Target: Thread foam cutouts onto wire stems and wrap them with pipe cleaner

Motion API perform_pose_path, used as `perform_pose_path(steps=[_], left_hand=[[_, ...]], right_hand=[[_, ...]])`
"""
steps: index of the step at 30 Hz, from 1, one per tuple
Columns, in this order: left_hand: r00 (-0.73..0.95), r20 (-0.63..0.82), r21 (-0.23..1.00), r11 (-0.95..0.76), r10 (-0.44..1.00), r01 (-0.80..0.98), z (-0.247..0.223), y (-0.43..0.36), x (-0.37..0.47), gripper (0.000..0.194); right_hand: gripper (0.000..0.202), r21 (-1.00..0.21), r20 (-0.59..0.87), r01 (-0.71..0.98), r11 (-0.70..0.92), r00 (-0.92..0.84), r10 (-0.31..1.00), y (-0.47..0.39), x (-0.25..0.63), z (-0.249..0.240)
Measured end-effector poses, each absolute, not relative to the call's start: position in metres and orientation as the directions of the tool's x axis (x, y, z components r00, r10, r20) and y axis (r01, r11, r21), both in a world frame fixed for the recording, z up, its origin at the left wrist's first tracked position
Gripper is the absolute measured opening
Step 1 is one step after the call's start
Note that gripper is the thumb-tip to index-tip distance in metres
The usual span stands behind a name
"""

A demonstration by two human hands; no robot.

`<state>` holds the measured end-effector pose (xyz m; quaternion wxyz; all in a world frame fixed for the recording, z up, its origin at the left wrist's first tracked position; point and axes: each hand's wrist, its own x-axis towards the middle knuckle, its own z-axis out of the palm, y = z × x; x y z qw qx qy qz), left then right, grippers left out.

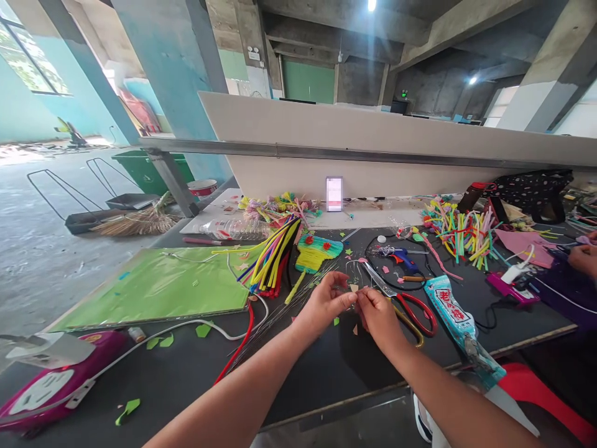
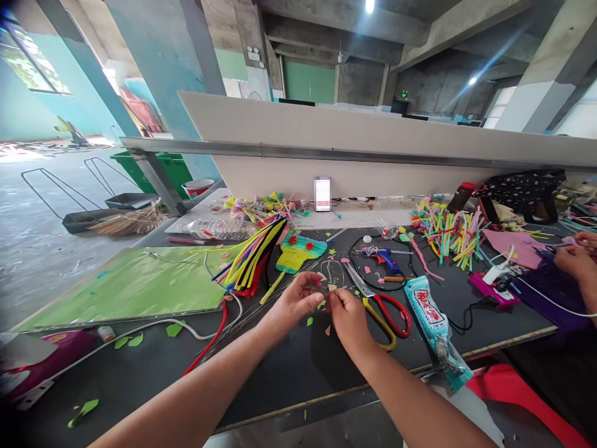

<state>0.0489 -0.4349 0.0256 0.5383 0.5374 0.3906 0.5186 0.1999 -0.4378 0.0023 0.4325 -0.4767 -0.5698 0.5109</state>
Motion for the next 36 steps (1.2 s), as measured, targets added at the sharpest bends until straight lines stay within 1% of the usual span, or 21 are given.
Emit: perform_pose_path(steps=[1, 3, 5, 7, 8, 9, 12, 14, 16, 19, 20, 22, 24, 26, 29, 33, 35, 36], left_hand=[[0.179, 0.145, 0.985, -0.124, 0.973, -0.121, 0.025, -0.436, 0.051, 0.044], [0.153, 0.161, 0.986, -0.151, 0.975, -0.077, 0.023, -0.437, 0.052, 0.033], [0.087, 0.163, 0.987, -0.162, 0.983, -0.024, 0.023, -0.436, 0.052, 0.017], [0.05, 0.152, 0.988, -0.152, 0.987, -0.009, 0.023, -0.436, 0.051, 0.013], [0.045, 0.151, 0.988, -0.15, 0.988, -0.028, 0.024, -0.436, 0.051, 0.014], [0.045, 0.152, 0.987, -0.149, 0.987, -0.064, 0.024, -0.437, 0.051, 0.02], [0.054, 0.164, 0.967, -0.15, 0.985, -0.205, 0.024, -0.439, 0.053, 0.047], [0.029, 0.159, 0.954, -0.146, 0.987, -0.261, 0.023, -0.44, 0.056, 0.059], [0.028, 0.143, 0.95, -0.13, 0.989, -0.283, 0.022, -0.44, 0.059, 0.059], [0.103, 0.12, 0.947, -0.083, 0.987, -0.31, 0.021, -0.44, 0.059, 0.054], [0.137, 0.117, 0.944, -0.067, 0.984, -0.323, 0.021, -0.44, 0.059, 0.055], [0.19, 0.112, 0.939, -0.041, 0.975, -0.34, 0.022, -0.44, 0.057, 0.066], [0.226, 0.101, 0.941, -0.019, 0.969, -0.337, 0.022, -0.441, 0.056, 0.074], [0.25, 0.087, 0.944, 0.0, 0.964, -0.331, 0.023, -0.441, 0.055, 0.073], [0.244, 0.067, 0.931, 0.027, 0.968, -0.364, 0.024, -0.44, 0.054, 0.066], [0.208, 0.036, 0.916, 0.051, 0.978, -0.398, 0.027, -0.438, 0.051, 0.061], [0.187, 0.024, 0.933, 0.045, 0.982, -0.358, 0.029, -0.438, 0.051, 0.058], [0.16, 0.02, 0.951, 0.031, 0.987, -0.308, 0.03, -0.438, 0.051, 0.055]], right_hand=[[0.03, -0.986, 0.044, 0.151, 0.068, -0.159, 0.986, -0.439, 0.198, 0.001], [0.03, -0.966, 0.116, 0.218, 0.14, -0.119, 0.986, -0.44, 0.193, -0.001], [0.031, -0.955, 0.135, 0.247, 0.163, -0.127, 0.983, -0.441, 0.189, -0.002], [0.033, -0.956, 0.128, 0.246, 0.158, -0.135, 0.983, -0.441, 0.185, -0.001], [0.034, -0.958, 0.123, 0.242, 0.154, -0.139, 0.983, -0.441, 0.185, -0.001], [0.034, -0.959, 0.119, 0.242, 0.15, -0.141, 0.983, -0.441, 0.184, 0.0], [0.035, -0.949, 0.143, 0.264, 0.171, -0.123, 0.982, -0.442, 0.184, 0.002], [0.034, -0.936, 0.197, 0.272, 0.226, -0.128, 0.972, -0.445, 0.183, 0.004], [0.031, -0.922, 0.246, 0.267, 0.282, -0.159, 0.956, -0.448, 0.182, 0.005], [0.028, -0.898, 0.271, 0.305, 0.317, -0.183, 0.945, -0.45, 0.18, 0.007], [0.028, -0.886, 0.277, 0.332, 0.325, -0.183, 0.943, -0.45, 0.18, 0.007], [0.027, -0.862, 0.288, 0.373, 0.343, -0.197, 0.937, -0.45, 0.18, 0.008], [0.025, -0.85, 0.298, 0.383, 0.363, -0.219, 0.929, -0.45, 0.181, 0.009], [0.026, -0.849, 0.308, 0.371, 0.377, -0.231, 0.923, -0.449, 0.182, 0.01], [0.029, -0.863, 0.311, 0.338, 0.375, -0.23, 0.922, -0.448, 0.184, 0.01], [0.029, -0.922, 0.231, 0.272, 0.276, -0.185, 0.955, -0.442, 0.189, 0.004], [0.032, -0.948, 0.186, 0.231, 0.22, -0.162, 0.969, -0.439, 0.191, 0.002], [0.033, -0.957, 0.17, 0.209, 0.199, -0.15, 0.974, -0.437, 0.192, 0.002]])
